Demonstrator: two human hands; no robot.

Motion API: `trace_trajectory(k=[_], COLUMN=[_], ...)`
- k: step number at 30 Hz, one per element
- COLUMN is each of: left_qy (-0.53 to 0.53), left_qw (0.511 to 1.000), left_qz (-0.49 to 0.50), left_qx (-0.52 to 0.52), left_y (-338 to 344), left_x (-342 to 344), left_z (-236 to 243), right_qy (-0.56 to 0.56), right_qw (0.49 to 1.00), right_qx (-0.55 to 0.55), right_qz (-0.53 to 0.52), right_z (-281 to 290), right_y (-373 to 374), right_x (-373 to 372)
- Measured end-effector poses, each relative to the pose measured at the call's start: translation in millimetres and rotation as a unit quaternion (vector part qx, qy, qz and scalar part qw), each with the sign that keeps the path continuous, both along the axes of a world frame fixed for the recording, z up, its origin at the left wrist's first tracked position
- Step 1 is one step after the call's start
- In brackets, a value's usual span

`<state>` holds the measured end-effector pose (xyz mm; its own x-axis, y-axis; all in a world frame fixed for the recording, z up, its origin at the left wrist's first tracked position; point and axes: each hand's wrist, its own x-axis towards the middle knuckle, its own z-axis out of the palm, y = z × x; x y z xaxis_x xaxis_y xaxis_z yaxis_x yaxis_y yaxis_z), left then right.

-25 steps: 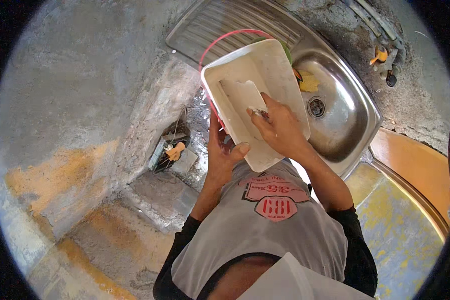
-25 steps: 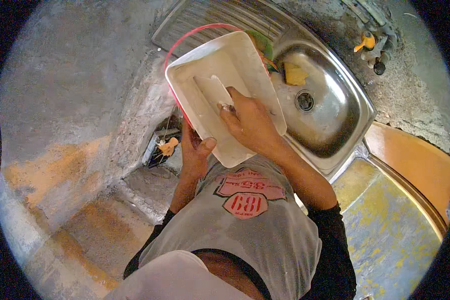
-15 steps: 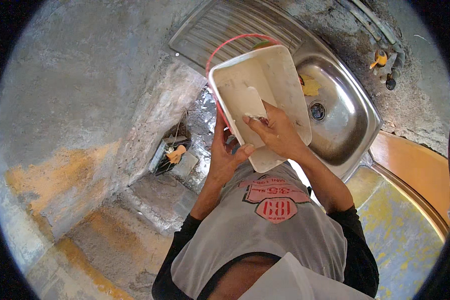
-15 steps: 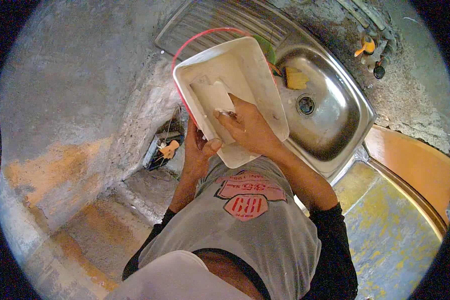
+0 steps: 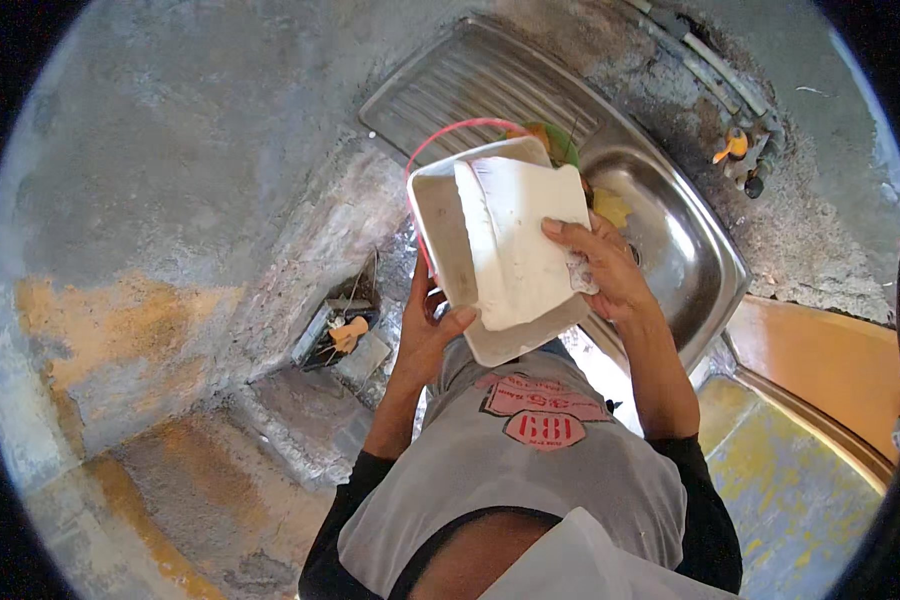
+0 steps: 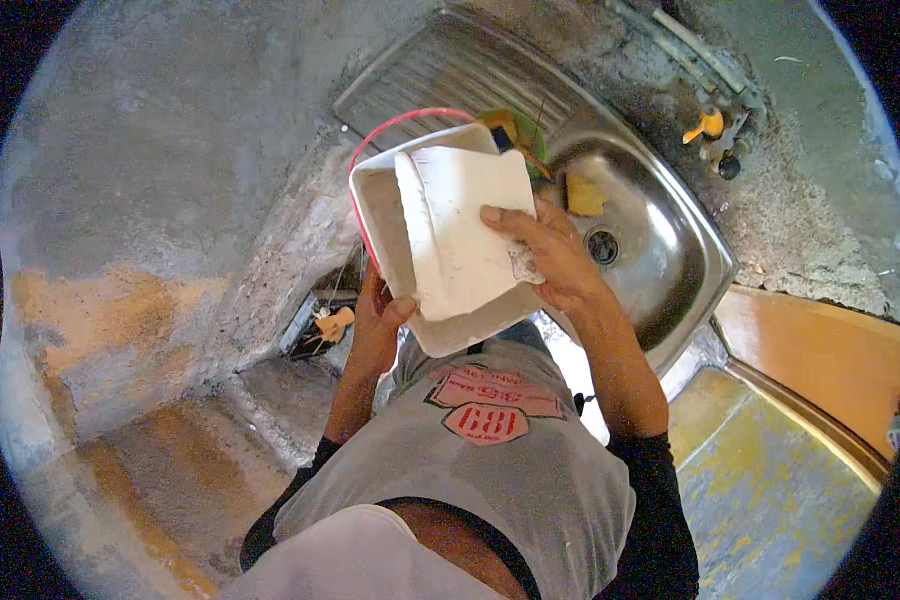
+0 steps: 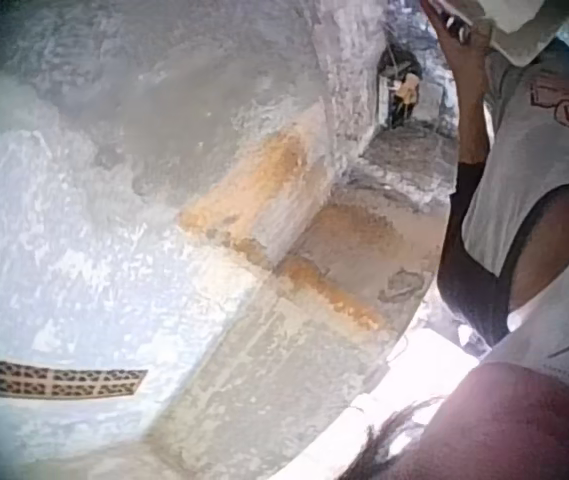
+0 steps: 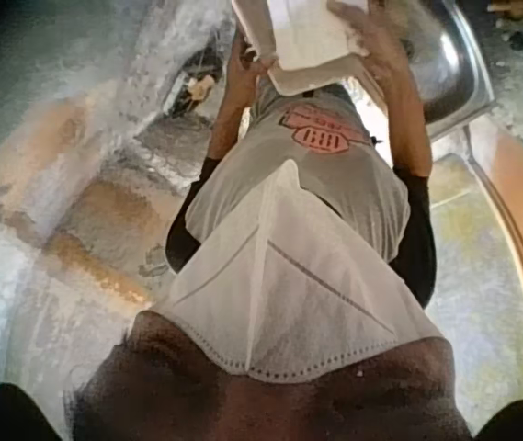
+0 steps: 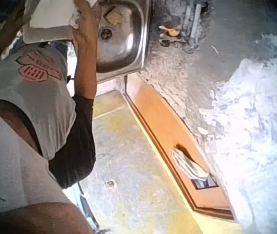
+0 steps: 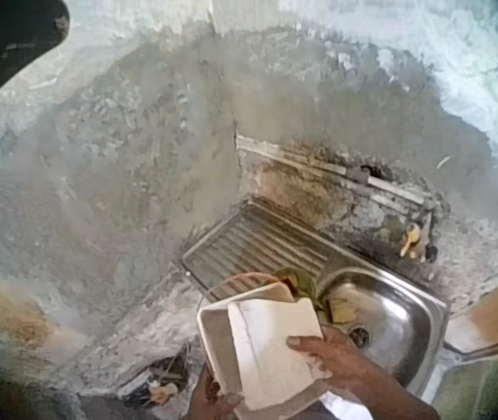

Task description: The person applies white plaster to a wall by taking it from a small bucket and spreading it with a spatula or trowel.

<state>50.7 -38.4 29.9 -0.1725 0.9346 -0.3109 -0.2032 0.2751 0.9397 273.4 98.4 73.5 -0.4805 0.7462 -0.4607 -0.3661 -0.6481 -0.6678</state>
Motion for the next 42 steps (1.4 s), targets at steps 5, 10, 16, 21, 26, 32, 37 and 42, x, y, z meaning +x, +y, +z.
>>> trace_trajectory(k=[5,10,16,21,26,32,37,42], left_qy=[-0.026,-0.077,-0.136,-0.169,-0.196,-0.241,-0.243,-0.235], left_qw=[0.997,0.989,0.981,0.977,0.966,0.954,0.953,0.957], left_qz=[0.04,0.122,0.136,0.131,0.166,0.177,0.175,0.171], left_qx=[0.057,-0.038,-0.008,-0.007,-0.01,-0.026,-0.038,-0.028], left_y=[-14,-25,-26,-12,-6,45,63,77], left_x=[7,17,12,-25,-74,-120,-144,-152], left_z=[-5,8,-2,-32,-36,-71,-69,-39], right_qy=[0.002,0.052,0.097,-0.311,-0.542,-0.623,-0.65,-0.637], right_qw=[0.997,0.973,0.758,0.215,-0.261,-0.399,-0.391,-0.374], right_qx=[-0.023,0.014,0.425,0.799,0.77,0.672,0.652,0.674], right_qz=[-0.073,-0.225,-0.486,-0.467,-0.214,-0.036,0.015,0.001], right_z=[17,54,201,314,384,361,374,359], right_y=[-13,13,61,175,280,454,496,443], right_x=[30,55,64,26,-58,-122,-112,-53])
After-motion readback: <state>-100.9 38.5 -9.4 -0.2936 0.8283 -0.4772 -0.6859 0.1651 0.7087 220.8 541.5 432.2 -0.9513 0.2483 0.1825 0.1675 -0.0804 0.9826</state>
